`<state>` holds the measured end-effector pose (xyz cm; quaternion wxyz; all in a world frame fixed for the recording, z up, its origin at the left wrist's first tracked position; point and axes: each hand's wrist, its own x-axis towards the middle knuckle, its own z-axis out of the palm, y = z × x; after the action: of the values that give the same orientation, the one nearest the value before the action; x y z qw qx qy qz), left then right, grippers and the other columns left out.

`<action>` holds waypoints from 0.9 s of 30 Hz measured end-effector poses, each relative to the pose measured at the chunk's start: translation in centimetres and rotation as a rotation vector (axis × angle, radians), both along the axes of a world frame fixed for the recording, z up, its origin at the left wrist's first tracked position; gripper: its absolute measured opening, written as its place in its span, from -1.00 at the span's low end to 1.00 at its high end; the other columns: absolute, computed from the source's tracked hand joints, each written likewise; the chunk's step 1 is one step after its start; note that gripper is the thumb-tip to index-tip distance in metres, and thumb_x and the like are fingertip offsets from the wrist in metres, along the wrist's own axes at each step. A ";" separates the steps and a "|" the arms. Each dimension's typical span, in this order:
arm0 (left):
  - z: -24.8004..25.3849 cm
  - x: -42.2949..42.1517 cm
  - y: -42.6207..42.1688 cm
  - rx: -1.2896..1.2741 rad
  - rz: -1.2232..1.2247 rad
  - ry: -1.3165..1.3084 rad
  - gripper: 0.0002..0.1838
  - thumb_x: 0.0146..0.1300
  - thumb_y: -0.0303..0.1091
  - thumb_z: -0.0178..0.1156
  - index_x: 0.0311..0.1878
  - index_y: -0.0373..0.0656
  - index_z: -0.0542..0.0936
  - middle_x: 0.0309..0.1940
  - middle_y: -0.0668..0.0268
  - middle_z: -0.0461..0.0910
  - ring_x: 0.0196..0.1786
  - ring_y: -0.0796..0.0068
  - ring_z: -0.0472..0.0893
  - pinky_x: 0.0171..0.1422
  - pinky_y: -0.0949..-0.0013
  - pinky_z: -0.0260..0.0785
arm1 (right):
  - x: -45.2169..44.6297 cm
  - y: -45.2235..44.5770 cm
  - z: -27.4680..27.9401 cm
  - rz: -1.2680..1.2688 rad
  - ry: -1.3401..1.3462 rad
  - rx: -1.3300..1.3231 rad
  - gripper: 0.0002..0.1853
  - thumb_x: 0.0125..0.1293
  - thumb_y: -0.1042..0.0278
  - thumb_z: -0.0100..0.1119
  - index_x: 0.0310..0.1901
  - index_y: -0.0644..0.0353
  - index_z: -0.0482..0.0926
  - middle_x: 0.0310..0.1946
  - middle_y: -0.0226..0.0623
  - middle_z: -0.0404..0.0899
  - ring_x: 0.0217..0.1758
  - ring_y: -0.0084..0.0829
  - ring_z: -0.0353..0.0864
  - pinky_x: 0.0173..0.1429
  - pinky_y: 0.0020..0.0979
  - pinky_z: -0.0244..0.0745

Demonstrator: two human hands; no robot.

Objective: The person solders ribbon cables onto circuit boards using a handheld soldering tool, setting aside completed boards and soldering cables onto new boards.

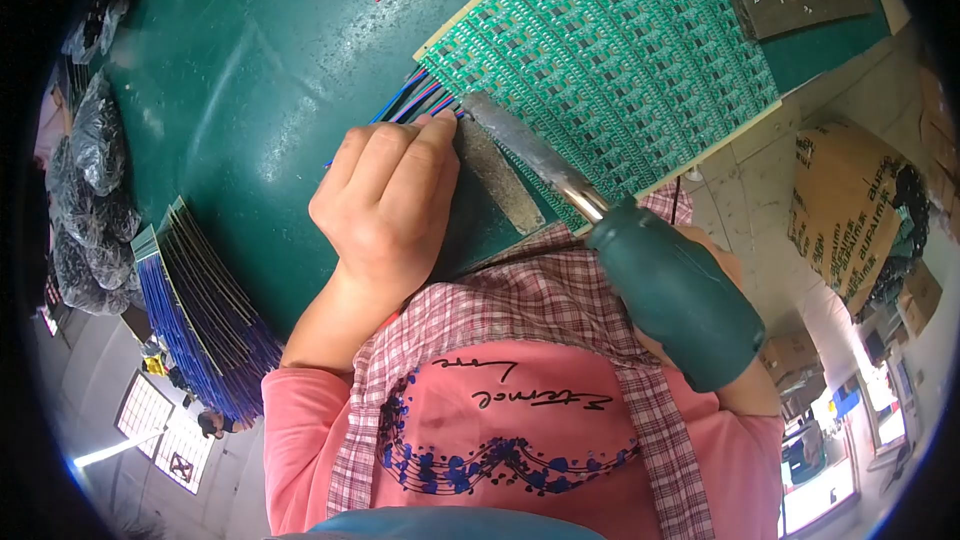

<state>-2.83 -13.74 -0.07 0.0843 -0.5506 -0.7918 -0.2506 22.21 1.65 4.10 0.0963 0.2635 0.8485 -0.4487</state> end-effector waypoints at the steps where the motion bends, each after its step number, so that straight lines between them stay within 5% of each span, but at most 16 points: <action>1: 0.0 0.0 0.0 -0.001 0.001 -0.003 -0.70 -0.06 -0.65 0.46 -0.19 -0.23 0.75 -0.43 0.32 0.61 -0.40 0.36 0.61 -0.29 0.35 0.51 | -0.6 0.0 0.5 -0.025 0.013 -0.051 -0.78 0.42 0.22 0.25 -0.26 0.20 0.65 -0.33 -0.26 0.61 -0.21 -0.29 0.56 -0.02 -0.31 0.47; 13: -0.1 -0.1 0.0 0.018 -0.012 -0.005 -0.72 -0.04 -0.66 0.47 -0.20 -0.24 0.75 -0.43 0.31 0.61 -0.40 0.36 0.60 -0.30 0.35 0.51 | -1.3 0.1 1.4 -0.004 -0.095 -0.035 -0.68 0.44 0.08 0.26 -0.30 0.19 0.67 -0.35 -0.28 0.61 -0.23 -0.26 0.56 -0.03 -0.29 0.46; 15: -0.1 -0.1 0.0 0.016 -0.009 -0.008 -0.72 -0.04 -0.66 0.47 -0.19 -0.24 0.75 -0.43 0.31 0.61 -0.40 0.36 0.61 -0.30 0.35 0.52 | -1.5 0.2 1.7 0.039 -0.117 0.016 -0.76 0.30 0.11 0.34 -0.21 0.12 0.69 -0.30 -0.29 0.64 -0.23 -0.22 0.61 -0.08 -0.25 0.49; 18: 0.0 0.0 0.1 0.009 -0.009 -0.005 -0.72 -0.03 -0.66 0.46 -0.19 -0.24 0.75 -0.43 0.31 0.62 -0.39 0.36 0.61 -0.29 0.35 0.52 | 0.5 0.0 -0.2 0.105 -0.053 0.155 -0.60 0.04 0.21 0.49 -0.03 -0.03 0.72 -0.19 -0.32 0.72 -0.24 -0.15 0.72 -0.20 -0.21 0.56; 22: 0.0 0.0 0.0 0.009 -0.011 -0.015 -0.72 -0.03 -0.66 0.46 -0.19 -0.25 0.75 -0.42 0.31 0.62 -0.39 0.36 0.62 -0.28 0.35 0.53 | 1.6 -0.1 -1.3 0.063 0.024 0.123 -0.61 0.03 0.23 0.51 -0.04 -0.01 0.72 -0.20 -0.32 0.72 -0.24 -0.16 0.73 -0.19 -0.22 0.57; 25: 0.0 0.0 0.1 0.007 -0.010 -0.011 -0.72 -0.03 -0.66 0.46 -0.18 -0.25 0.75 -0.42 0.31 0.62 -0.38 0.36 0.62 -0.28 0.34 0.53 | 1.3 -0.4 -1.2 -0.012 0.043 0.055 -0.76 0.30 0.13 0.35 -0.20 0.12 0.69 -0.29 -0.29 0.67 -0.24 -0.23 0.62 -0.09 -0.26 0.51; 27: 0.1 0.1 0.1 0.003 -0.007 -0.010 -0.72 -0.03 -0.66 0.46 -0.19 -0.25 0.75 -0.42 0.31 0.62 -0.38 0.36 0.62 -0.28 0.34 0.53 | 0.6 0.0 -0.5 0.024 0.037 -0.009 -0.75 0.30 0.14 0.35 -0.19 0.15 0.69 -0.26 -0.26 0.66 -0.23 -0.24 0.62 -0.08 -0.25 0.51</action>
<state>-2.76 -13.67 -0.01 0.0803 -0.5519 -0.7899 -0.2549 22.85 1.63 3.62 0.0870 0.2443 0.8513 -0.4561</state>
